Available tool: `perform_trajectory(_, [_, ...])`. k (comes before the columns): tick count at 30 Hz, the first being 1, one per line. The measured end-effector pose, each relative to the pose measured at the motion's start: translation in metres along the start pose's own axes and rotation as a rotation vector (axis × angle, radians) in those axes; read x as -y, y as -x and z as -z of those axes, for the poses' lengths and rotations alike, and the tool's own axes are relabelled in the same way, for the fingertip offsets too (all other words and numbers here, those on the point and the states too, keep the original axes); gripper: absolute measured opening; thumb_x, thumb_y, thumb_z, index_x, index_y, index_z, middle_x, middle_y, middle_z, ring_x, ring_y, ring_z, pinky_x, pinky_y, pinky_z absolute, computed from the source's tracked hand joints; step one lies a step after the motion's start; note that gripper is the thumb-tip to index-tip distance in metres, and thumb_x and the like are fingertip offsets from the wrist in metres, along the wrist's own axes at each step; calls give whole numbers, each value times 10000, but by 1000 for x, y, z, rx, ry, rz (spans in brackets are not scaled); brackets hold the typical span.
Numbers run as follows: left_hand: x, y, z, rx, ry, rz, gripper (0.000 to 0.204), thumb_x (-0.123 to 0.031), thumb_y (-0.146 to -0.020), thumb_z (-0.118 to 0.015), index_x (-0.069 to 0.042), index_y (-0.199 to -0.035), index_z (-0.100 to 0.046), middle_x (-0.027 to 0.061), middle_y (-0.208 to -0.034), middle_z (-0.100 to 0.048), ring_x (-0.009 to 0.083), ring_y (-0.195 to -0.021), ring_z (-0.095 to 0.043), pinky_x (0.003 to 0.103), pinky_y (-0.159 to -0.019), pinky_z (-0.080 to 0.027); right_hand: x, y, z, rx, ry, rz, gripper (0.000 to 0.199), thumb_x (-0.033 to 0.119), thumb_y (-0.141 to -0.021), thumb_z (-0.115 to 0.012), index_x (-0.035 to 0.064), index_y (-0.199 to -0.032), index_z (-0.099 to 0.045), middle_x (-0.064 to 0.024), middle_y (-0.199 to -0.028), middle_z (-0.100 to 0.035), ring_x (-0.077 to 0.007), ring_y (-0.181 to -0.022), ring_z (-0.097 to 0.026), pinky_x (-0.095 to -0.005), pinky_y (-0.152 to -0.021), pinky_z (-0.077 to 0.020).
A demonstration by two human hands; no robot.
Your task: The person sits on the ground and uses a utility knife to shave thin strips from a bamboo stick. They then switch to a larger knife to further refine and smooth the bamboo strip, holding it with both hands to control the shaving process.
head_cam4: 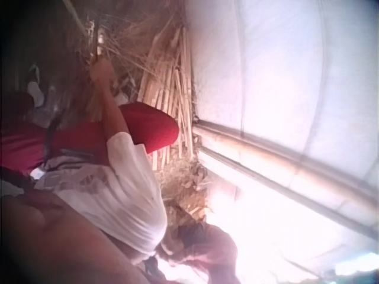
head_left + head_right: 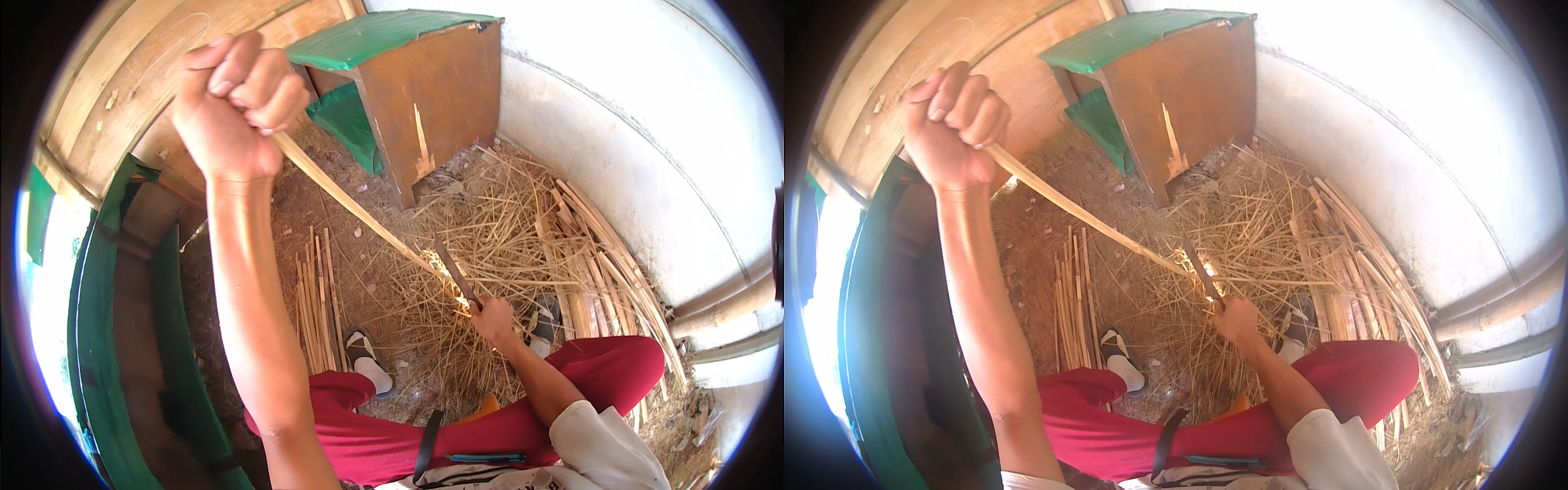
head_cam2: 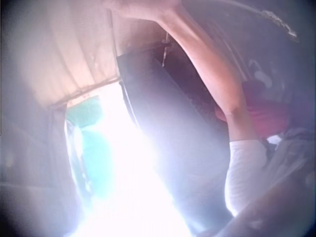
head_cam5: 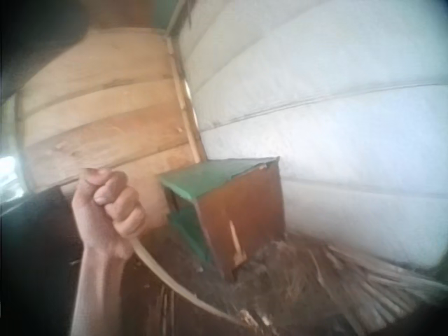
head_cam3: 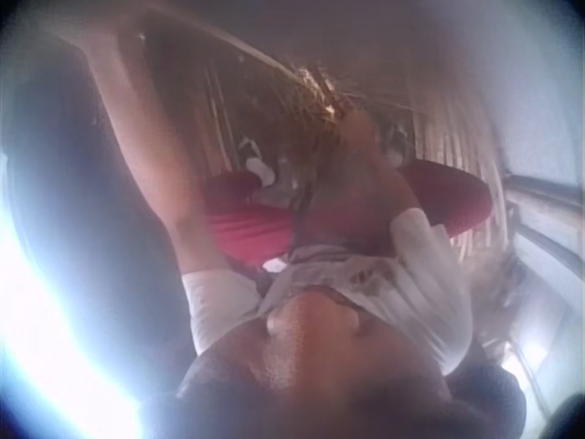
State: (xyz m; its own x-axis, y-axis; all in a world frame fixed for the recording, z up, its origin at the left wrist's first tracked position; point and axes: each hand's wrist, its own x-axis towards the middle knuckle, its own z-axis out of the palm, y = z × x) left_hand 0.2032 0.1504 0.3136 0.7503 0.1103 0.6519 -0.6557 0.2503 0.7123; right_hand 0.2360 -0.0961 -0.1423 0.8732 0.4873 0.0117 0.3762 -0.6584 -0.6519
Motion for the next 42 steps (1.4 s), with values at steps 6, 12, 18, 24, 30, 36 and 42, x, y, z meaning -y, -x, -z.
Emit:
perform_trajectory(6, [9, -8, -21, -153, -176, 54, 312, -253, -931, -375, -178, -630, -351, -68, -496, -250, 65, -401, -180, 255, -342, -132, 58, -3, 44, -54, -191, -3, 293, 274, -867, -667, 12, -739, -695, -178, -570, -604, -363, -540, -604, -444, -570, -481])
perform_trajectory(12, [14, -14, -36, -225, -243, 88, 428, -528, -962, -352, -113, -951, -457, -55, -517, -225, 84, -419, -195, 259, -406, -159, 76, 2, 77, -30, -295, -69, 308, 286, -882, -657, 9, -756, -705, -152, -541, -576, -316, -500, -578, -423, -553, -458])
perform_trajectory(18, [18, -18, -43, -298, -227, -32, 701, -767, -907, -311, -84, -944, -465, 11, -540, -278, 145, -447, -260, 299, -462, -221, 69, 3, 83, -101, -344, -90, 353, 270, -873, -698, -31, -695, -648, -132, -495, -500, -243, -440, -458, -409, -491, -372])
perform_trajectory(24, [28, -15, -42, -281, -342, -130, 489, -584, -944, -392, -105, -1011, -464, 72, -758, -493, 217, -620, -506, 328, -595, -396, 62, -4, 76, -127, -475, -163, 305, 265, -855, -692, -29, -775, -702, -182, -567, -591, -310, -503, -580, -410, -544, -444])
perform_trajectory(30, [62, 5, -46, -369, -728, -500, 309, -258, -966, -496, -78, -1171, -352, 116, -986, -543, 211, -786, -588, 352, -662, -478, 51, -9, 73, -165, -428, -143, 335, 216, -882, -682, -80, -724, -672, -104, -502, -555, -145, -447, -495, -352, -473, -393])
perform_trajectory(36, [75, 17, -55, -513, -846, -613, 237, -187, -1030, -510, -41, -1158, -374, 82, -973, -557, 118, -723, -573, 259, -602, -492, 55, -8, 77, -162, -502, -115, 325, 199, -876, -686, -80, -711, -662, -99, -503, -558, -132, -457, -498, -351, -471, -389])
perform_trajectory(42, [69, 17, -57, -520, -711, -483, 165, -188, -1027, -525, -29, -1064, -505, 49, -860, -583, 116, -714, -581, 262, -594, -499, 59, -6, 81, -168, -515, -140, 317, 191, -873, -686, -88, -727, -654, -95, -512, -562, -126, -459, -486, -346, -474, -386])
